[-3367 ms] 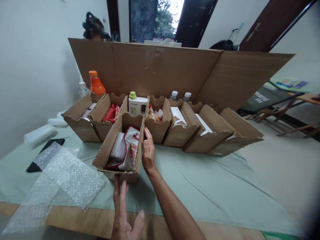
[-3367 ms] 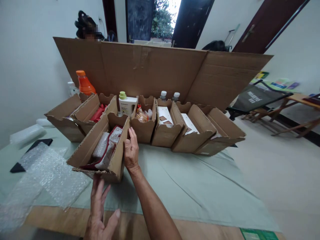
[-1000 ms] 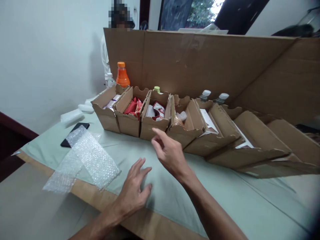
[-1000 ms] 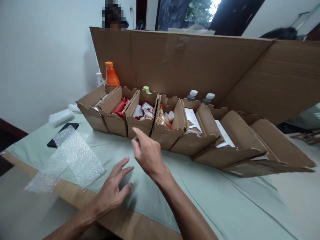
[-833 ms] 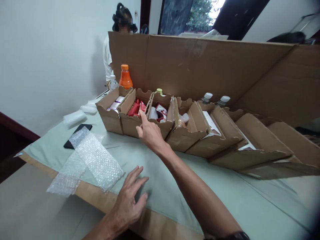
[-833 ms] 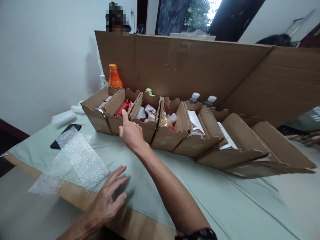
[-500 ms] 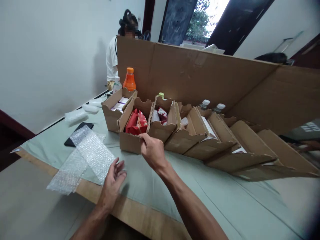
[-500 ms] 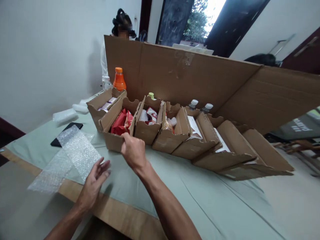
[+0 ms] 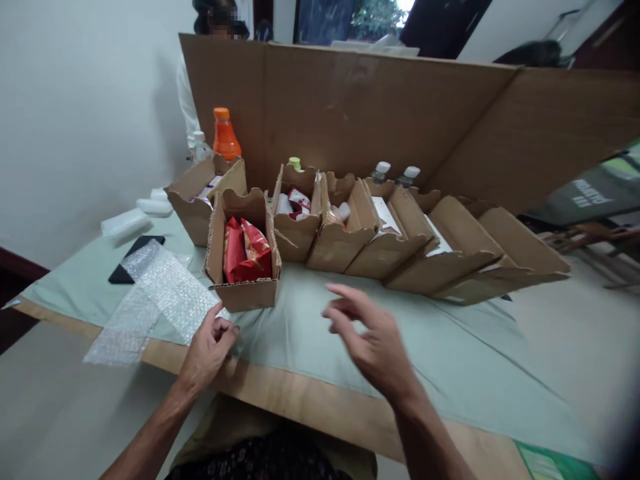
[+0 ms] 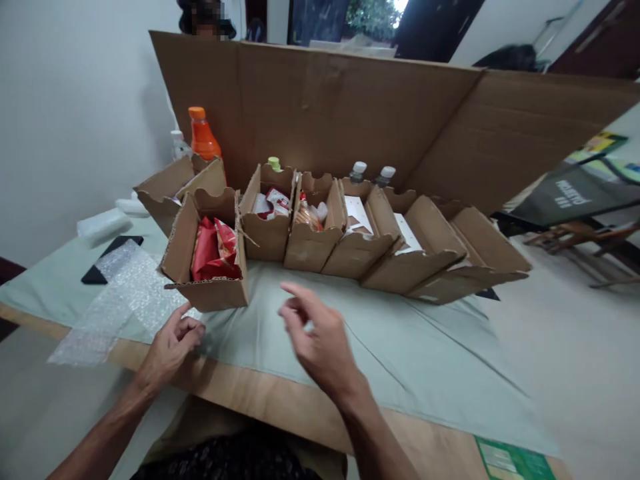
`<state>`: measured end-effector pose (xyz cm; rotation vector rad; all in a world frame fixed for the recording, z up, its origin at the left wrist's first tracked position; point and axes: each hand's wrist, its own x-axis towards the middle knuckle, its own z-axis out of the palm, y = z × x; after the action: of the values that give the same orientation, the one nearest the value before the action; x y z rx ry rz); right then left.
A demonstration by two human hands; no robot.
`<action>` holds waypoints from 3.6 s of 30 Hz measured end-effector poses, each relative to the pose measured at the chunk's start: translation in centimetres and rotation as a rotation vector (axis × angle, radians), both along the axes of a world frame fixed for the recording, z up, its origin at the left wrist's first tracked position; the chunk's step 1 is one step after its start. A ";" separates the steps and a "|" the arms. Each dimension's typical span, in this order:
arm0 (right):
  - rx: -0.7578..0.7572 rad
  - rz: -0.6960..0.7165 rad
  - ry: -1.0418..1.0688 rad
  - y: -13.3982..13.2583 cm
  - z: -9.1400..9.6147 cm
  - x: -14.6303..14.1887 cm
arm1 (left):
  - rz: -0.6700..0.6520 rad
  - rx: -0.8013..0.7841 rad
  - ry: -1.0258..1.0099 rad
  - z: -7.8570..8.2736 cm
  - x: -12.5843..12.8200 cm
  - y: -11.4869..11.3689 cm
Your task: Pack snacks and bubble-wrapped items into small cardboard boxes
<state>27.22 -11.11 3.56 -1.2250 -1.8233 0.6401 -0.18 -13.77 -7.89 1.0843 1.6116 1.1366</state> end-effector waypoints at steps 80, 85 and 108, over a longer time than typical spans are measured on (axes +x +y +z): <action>0.091 0.590 -0.094 -3.3 -4.8 -7.4 | 0.285 -0.097 -0.805 2.5 -5.0 -4.9; -0.076 0.516 -0.038 -12.0 -4.8 -1.9 | 0.418 -0.154 -0.745 2.1 -2.9 -3.1; 0.094 0.172 0.135 -21.2 -7.6 -3.4 | -0.235 0.192 -0.390 5.2 0.9 0.7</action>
<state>23.87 -32.31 -4.05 -0.9476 -1.8361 0.7064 0.68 -13.09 -2.67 1.0622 1.0618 1.2695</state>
